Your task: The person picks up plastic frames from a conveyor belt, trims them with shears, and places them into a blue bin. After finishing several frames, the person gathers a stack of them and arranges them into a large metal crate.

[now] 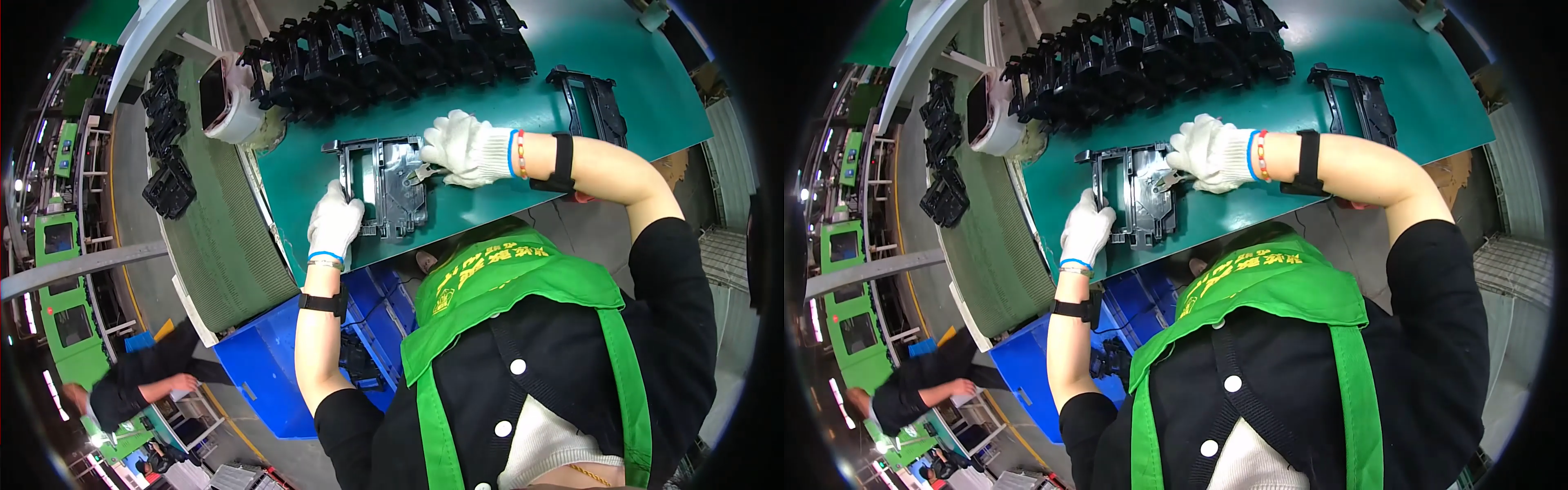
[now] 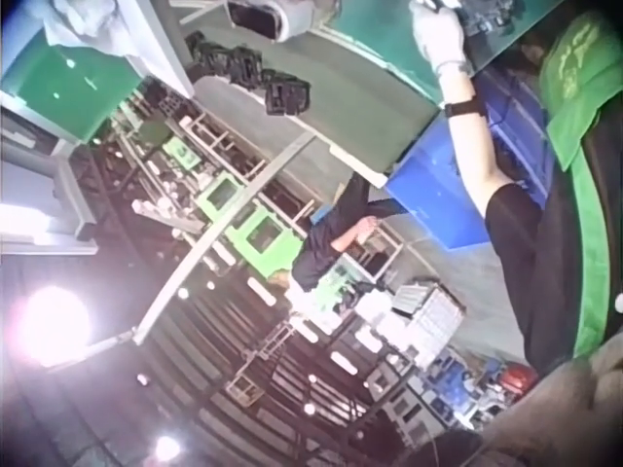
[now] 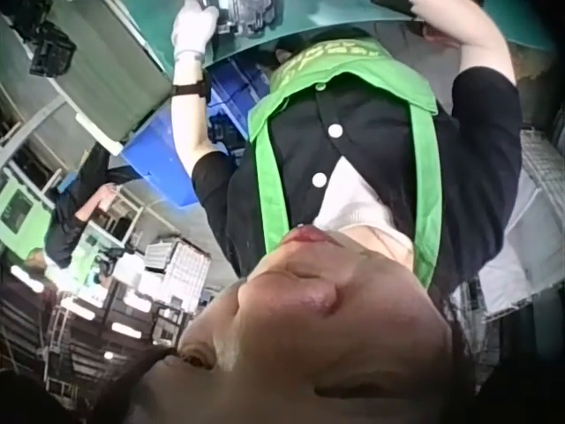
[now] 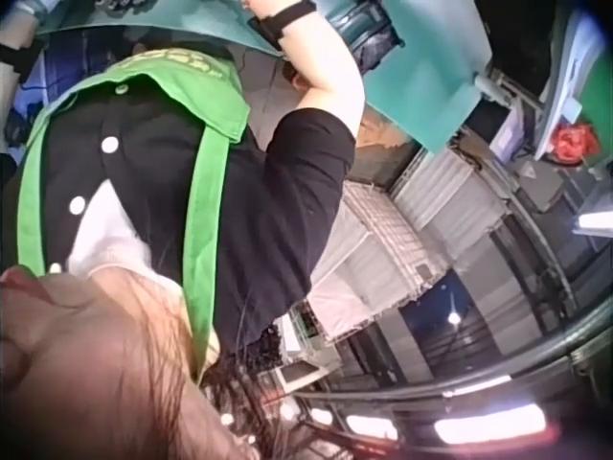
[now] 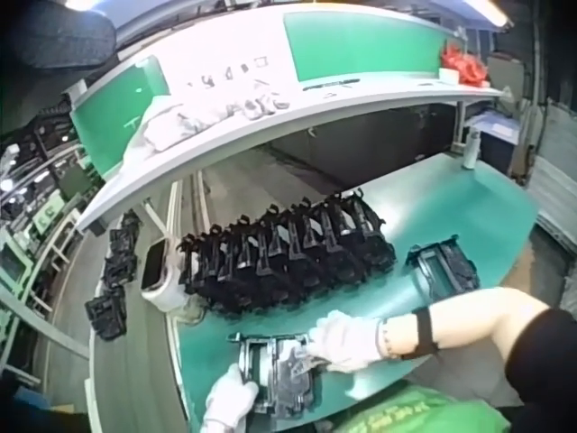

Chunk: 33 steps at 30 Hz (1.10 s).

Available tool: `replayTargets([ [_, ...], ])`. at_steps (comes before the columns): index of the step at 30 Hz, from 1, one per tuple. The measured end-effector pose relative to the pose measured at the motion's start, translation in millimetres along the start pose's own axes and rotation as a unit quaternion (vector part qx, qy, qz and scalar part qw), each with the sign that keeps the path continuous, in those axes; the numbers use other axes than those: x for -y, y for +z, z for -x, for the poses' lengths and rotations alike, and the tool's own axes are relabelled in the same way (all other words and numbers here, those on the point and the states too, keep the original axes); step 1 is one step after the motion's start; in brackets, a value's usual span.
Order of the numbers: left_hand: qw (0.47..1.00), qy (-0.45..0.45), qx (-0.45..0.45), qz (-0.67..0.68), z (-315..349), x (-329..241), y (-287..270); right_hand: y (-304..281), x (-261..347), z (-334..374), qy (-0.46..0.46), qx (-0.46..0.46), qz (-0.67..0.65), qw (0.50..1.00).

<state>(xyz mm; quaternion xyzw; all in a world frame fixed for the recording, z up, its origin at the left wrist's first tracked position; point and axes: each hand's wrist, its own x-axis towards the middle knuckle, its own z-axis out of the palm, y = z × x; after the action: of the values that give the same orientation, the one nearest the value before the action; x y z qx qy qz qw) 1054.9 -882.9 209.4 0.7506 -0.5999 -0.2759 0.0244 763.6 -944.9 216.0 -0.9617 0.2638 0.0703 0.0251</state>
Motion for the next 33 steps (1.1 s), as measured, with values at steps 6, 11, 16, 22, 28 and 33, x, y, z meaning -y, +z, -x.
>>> replayTargets([
  [6,0.999,0.02,-0.043,0.021,-6,13,10,-7,-2,-25,-0.001,0.051,-0.02,0.998],
  [11,0.998,0.029,-0.057,0.016,-17,24,5,-22,-2,-21,0.065,0.11,-0.148,0.981],
  [16,0.945,0.074,0.011,0.318,13,43,-21,-38,1,0,0.104,-0.073,-0.244,0.961],
  [22,0.791,0.114,0.08,0.596,39,31,-24,-53,25,25,0.172,-0.21,-0.238,0.933],
  [28,0.975,0.081,-0.157,0.132,48,-9,-21,-59,38,0,0.165,-0.241,-0.257,0.921],
  [33,0.98,0.055,-0.144,0.126,53,-18,-33,-57,40,-41,0.165,-0.217,-0.226,0.935],
])
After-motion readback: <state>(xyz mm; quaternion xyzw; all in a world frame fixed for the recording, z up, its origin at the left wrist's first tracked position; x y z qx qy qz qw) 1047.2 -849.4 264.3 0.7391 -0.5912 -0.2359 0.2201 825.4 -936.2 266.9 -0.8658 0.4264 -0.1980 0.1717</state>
